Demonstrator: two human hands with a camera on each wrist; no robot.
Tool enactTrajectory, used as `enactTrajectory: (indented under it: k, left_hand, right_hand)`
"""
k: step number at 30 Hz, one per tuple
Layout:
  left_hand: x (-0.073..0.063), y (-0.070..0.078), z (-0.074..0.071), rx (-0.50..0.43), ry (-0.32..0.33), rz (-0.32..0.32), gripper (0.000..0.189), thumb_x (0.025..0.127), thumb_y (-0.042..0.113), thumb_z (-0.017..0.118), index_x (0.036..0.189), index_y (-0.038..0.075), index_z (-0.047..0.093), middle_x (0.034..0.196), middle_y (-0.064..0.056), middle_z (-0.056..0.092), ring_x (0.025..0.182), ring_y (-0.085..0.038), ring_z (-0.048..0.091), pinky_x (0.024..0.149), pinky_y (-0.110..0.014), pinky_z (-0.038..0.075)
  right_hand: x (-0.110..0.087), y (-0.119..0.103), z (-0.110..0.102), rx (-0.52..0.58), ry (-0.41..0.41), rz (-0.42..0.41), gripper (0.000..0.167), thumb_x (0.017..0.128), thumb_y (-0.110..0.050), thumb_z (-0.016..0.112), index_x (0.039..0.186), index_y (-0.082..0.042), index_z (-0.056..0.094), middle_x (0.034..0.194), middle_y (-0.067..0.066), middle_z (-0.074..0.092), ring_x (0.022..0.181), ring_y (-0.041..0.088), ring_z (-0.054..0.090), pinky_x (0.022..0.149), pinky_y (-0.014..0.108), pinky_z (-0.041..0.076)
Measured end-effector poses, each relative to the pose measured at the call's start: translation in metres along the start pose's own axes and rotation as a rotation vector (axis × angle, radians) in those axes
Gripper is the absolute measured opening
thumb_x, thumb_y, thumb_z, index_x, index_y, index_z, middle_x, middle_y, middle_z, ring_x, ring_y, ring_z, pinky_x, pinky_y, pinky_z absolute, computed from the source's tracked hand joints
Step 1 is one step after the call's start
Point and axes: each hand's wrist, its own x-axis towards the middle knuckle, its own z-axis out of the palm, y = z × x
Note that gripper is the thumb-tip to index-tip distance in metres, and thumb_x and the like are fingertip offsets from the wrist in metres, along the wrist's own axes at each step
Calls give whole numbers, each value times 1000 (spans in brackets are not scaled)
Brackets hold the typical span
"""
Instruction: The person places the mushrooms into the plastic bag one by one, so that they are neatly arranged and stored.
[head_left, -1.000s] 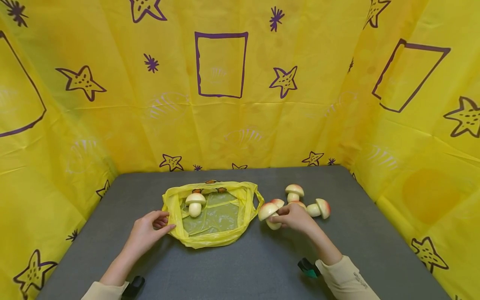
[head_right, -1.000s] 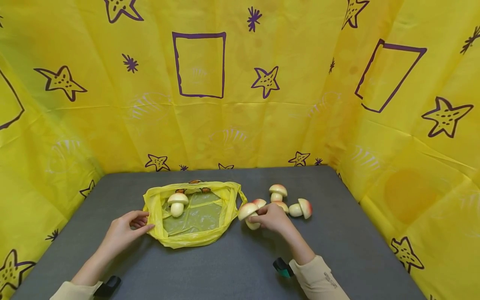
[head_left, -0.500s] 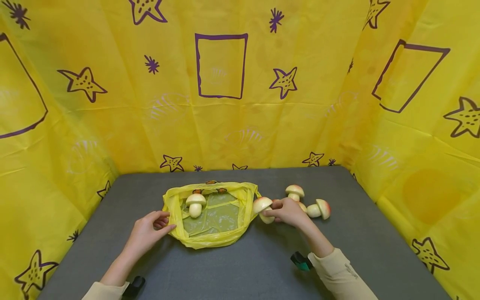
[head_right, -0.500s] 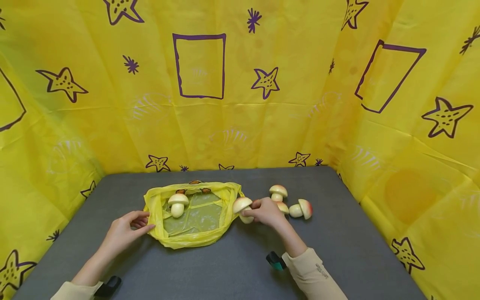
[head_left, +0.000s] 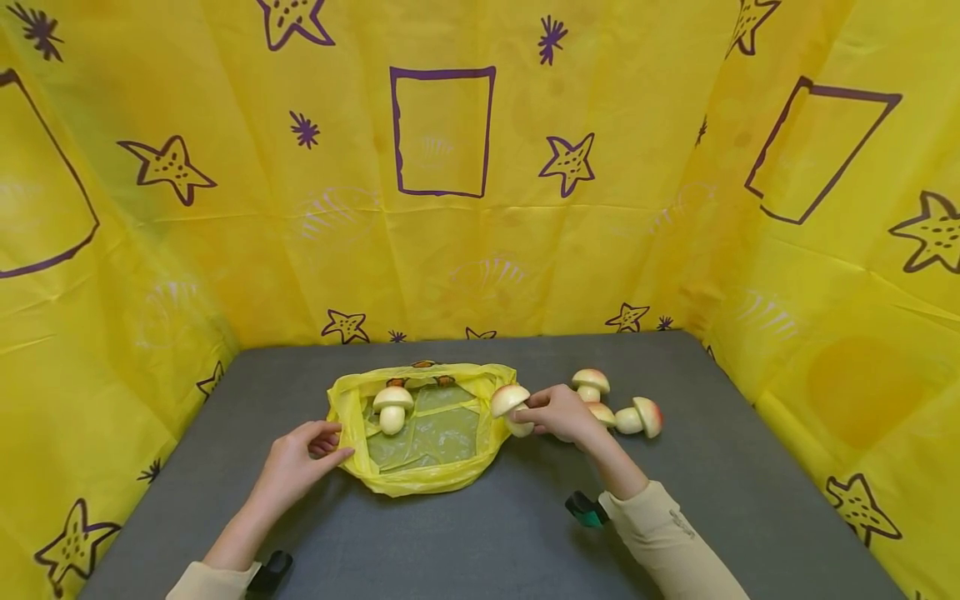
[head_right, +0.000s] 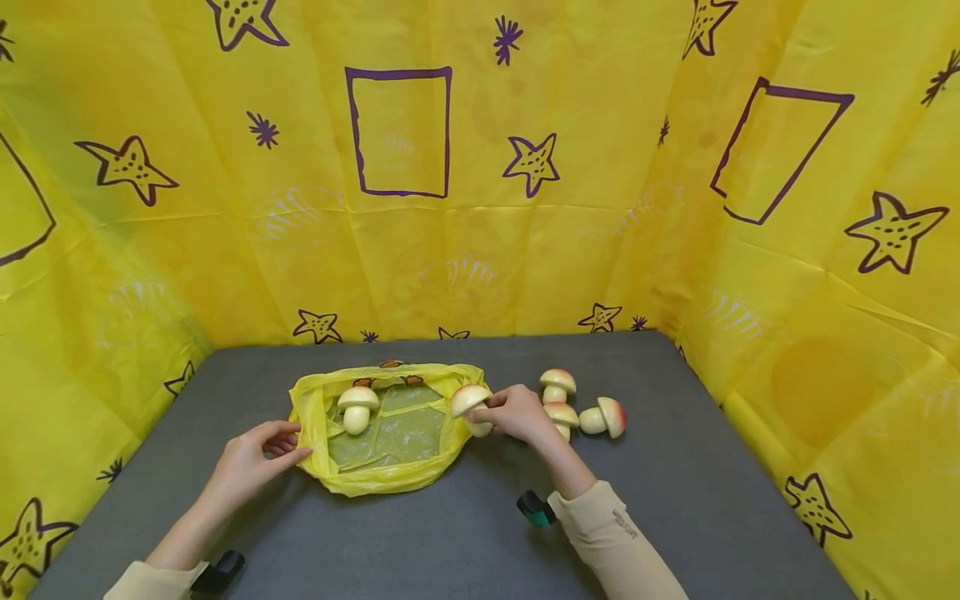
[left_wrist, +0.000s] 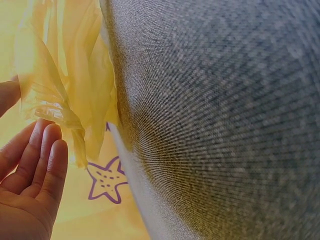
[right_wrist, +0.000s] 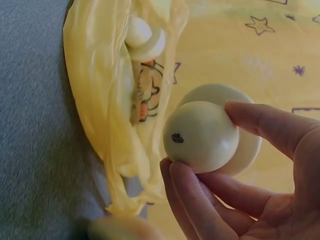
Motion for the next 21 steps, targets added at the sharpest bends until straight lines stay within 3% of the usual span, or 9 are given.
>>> enactTrajectory:
  k: [8, 15, 21]
  left_hand:
    - [-1, 2, -1, -1, -4, -4, 36, 75, 23, 81, 103, 4, 69, 85, -1, 65, 75, -15, 63, 65, -23, 53]
    - [-2, 0, 0, -6, -1, -2, 36, 74, 22, 81, 103, 4, 69, 84, -1, 65, 74, -15, 63, 65, -24, 54]
    - [-2, 0, 1, -9, 6, 1, 35, 74, 21, 81, 102, 4, 69, 84, -1, 65, 74, -15, 63, 65, -24, 53]
  right_hand:
    - [6, -10, 9, 2, -29, 9, 32, 76, -32, 78, 95, -7, 74, 96, 6, 70, 79, 27, 70, 59, 31, 51]
    - [12, -23, 19, 6, -65, 11, 31, 76, -34, 78, 90, -7, 74, 96, 6, 68, 77, 20, 69, 76, 39, 57]
    - [20, -31, 30, 24, -93, 12, 38, 76, -33, 79, 99, -3, 73, 111, 13, 66, 75, 19, 69, 77, 38, 57]
